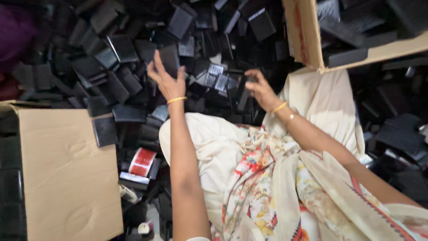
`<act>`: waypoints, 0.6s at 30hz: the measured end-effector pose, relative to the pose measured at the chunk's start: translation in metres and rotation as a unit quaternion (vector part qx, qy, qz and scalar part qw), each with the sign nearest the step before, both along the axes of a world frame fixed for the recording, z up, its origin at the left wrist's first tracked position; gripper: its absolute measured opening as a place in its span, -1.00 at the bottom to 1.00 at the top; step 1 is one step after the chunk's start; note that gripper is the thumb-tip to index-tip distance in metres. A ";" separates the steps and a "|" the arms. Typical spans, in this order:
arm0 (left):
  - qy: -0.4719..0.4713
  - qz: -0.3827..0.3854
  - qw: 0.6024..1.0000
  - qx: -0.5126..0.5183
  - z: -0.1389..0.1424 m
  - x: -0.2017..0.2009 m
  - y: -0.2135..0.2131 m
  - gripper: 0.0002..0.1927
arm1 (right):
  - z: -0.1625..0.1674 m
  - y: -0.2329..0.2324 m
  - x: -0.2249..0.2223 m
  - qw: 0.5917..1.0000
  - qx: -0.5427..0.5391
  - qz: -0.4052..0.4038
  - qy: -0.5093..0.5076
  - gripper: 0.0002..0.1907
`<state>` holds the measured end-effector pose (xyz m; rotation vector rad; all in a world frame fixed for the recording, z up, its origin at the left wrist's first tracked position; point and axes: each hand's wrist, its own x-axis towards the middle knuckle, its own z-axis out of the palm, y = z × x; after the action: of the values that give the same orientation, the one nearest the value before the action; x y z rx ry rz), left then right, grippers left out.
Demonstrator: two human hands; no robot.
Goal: The person sits on the floor and repeatedly picks up small black plastic parts from a large pile. They turn each part over in their hands and place it into a cardboard box to their right.
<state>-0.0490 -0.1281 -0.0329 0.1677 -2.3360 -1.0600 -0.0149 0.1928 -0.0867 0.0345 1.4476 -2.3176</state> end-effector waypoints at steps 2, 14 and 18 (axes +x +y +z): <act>-0.003 -0.132 0.965 0.227 0.004 0.018 0.024 -0.12 | 0.003 0.002 0.000 0.996 -0.092 -0.002 0.005 -0.49; -0.091 -0.359 0.922 0.114 0.024 0.080 0.095 -0.40 | 0.019 0.003 0.008 0.978 -0.190 0.042 0.075 -0.44; -0.086 -0.366 0.922 0.094 0.020 0.077 0.093 -0.39 | 0.020 0.003 0.005 0.971 -0.202 0.042 0.121 -0.43</act>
<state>0.0284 -0.0349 -0.0134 -0.6189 -2.5031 -1.6745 -0.0098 0.1955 -0.0669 -0.4282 1.0239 -2.5668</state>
